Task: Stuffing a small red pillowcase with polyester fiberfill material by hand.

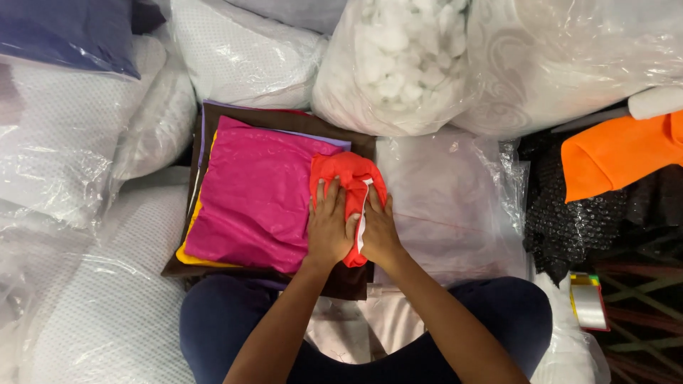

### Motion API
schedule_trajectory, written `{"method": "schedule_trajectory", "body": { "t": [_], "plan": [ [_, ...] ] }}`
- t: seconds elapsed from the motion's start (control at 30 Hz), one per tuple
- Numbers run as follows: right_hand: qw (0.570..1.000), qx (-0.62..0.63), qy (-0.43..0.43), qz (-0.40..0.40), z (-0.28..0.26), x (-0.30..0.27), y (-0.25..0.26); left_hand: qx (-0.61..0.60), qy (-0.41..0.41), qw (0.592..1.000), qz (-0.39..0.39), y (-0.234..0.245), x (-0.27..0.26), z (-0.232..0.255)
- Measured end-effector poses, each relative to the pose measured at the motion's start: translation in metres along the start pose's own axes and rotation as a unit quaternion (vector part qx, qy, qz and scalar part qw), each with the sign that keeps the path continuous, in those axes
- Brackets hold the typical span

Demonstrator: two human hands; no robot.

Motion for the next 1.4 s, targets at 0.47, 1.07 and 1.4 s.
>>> {"method": "schedule_trajectory", "body": {
  "t": [0.47,1.07,1.4],
  "plan": [
    [0.998,0.016,-0.001,0.064,0.001,0.004,-0.007,-0.016,-0.033,0.997,0.07,0.001,-0.003,-0.012],
    [0.959,0.241,0.092,0.114,-0.001,-0.026,0.078,-0.206,0.116,0.968,0.089,0.001,0.011,-0.02],
    [0.97,0.1,0.037,0.219,-0.008,-0.059,0.045,-0.277,0.181,0.942,0.059,0.045,0.021,-0.023]
  ]
}}
Point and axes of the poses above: each hand's wrist, its own x-axis towards the middle knuckle, its own y-axis out of the back of the hand, z = x × y, the point moved 3 cm from there along x, towards the middle knuckle, and after that the axes turned 6 degrees about -z, right-handed, at the moved point
